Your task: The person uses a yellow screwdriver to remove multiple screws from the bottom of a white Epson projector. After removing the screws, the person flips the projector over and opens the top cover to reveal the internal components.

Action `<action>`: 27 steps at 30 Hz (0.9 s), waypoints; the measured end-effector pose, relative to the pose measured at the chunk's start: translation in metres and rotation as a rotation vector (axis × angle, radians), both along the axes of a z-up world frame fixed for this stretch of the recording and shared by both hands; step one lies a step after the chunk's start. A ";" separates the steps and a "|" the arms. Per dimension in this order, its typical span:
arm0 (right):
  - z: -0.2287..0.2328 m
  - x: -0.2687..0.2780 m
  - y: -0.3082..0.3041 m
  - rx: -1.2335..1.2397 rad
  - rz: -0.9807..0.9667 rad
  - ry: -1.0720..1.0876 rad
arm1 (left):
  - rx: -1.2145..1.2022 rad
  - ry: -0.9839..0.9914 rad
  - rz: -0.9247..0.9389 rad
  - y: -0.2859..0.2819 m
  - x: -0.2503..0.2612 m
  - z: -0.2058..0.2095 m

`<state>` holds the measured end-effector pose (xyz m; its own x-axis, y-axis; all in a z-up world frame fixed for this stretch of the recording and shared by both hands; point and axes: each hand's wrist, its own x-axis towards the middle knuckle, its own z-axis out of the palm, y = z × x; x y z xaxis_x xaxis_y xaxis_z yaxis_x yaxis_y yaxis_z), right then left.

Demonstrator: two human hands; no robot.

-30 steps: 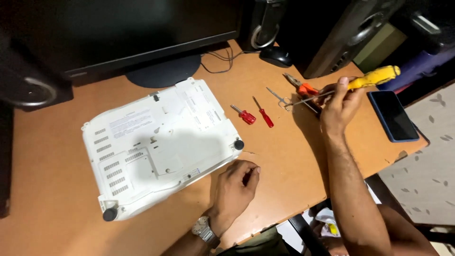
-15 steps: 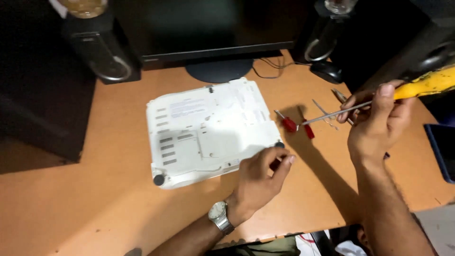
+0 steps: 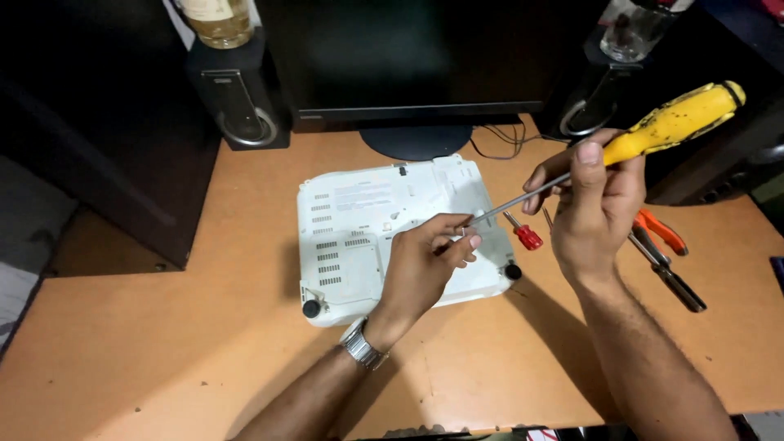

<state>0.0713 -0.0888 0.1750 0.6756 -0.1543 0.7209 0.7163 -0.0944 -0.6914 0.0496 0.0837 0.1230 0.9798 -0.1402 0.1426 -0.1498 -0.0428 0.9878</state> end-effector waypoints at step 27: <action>0.000 0.028 0.011 -0.150 0.089 -0.039 | -0.017 -0.070 0.088 0.019 0.022 -0.006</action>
<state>0.0992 -0.0782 0.1748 0.6529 0.0167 0.7573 0.7524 -0.1296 -0.6458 0.0714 0.1023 0.1172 0.9758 -0.0506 0.2129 -0.2151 -0.0418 0.9757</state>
